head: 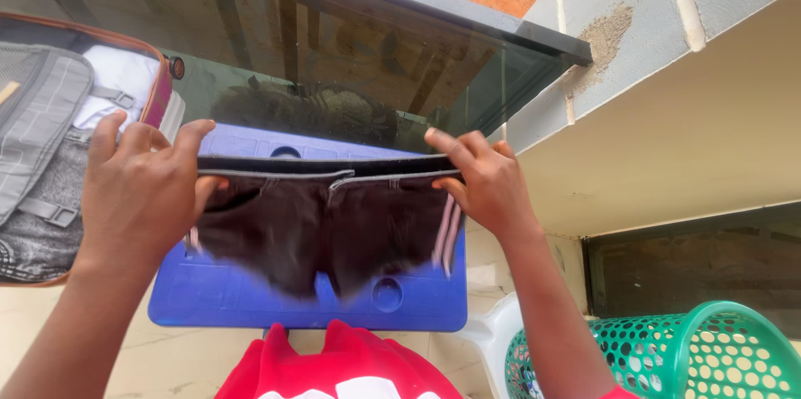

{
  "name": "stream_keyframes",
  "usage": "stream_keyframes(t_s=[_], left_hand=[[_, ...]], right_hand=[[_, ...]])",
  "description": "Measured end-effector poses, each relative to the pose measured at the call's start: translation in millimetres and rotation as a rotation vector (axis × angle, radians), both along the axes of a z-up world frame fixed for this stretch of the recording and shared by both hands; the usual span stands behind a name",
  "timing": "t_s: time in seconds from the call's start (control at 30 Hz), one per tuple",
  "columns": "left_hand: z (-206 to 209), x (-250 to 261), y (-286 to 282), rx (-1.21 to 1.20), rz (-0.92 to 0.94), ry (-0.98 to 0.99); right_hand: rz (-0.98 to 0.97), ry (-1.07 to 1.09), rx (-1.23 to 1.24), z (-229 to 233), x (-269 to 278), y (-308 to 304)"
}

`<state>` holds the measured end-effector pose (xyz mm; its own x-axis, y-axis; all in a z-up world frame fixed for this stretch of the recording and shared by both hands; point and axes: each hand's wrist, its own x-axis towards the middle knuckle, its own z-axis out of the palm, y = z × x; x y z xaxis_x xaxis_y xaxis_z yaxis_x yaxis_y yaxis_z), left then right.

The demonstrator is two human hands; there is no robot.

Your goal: The person folds various clothing items, including dark shorts, light denim shorts, and a yellow t-shirt, on a blue plastic surface. The person then places the folded items into an open suitcase.

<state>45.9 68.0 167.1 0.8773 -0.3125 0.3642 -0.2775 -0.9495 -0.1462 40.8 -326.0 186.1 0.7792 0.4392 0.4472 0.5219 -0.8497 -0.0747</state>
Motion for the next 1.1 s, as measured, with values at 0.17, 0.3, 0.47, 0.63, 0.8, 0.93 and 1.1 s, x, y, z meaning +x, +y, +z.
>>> stream_keyframes(t_s=[0.17,0.3,0.47,0.63,0.8,0.93,1.1], left_hand=[[-72.0,-5.6,-20.8,0.016,0.029,-0.096],[-196.5,-50.1,-39.6,-0.015,0.1,0.249],[-318.6,-112.6,-25.8,0.097,0.235,1.103],[-336.1,-117.8,-26.8,-0.137,0.306,0.724],[-307.2,-85.6,-84.5,-0.353,0.32,0.549],[-269.2,-65.6,-166.9,-0.799,-0.05,0.632],[-276.5,-73.0,-235.7,-0.736,0.124,0.868]], right_hand=[[-0.146,0.009,-0.026,-85.0,1.2,-11.4],[-0.239,0.563,-0.206,-202.3,-36.7,-14.7],[-0.331,1.294,0.132,-303.7,-103.3,-37.9],[-0.912,0.835,0.611,-386.0,-98.1,-48.1],[-1.038,1.076,1.406,-411.1,-52.6,-35.1],[-0.688,1.12,1.891,-396.4,-41.5,-7.5],[-0.657,1.117,1.938,-363.5,-40.4,14.7]])
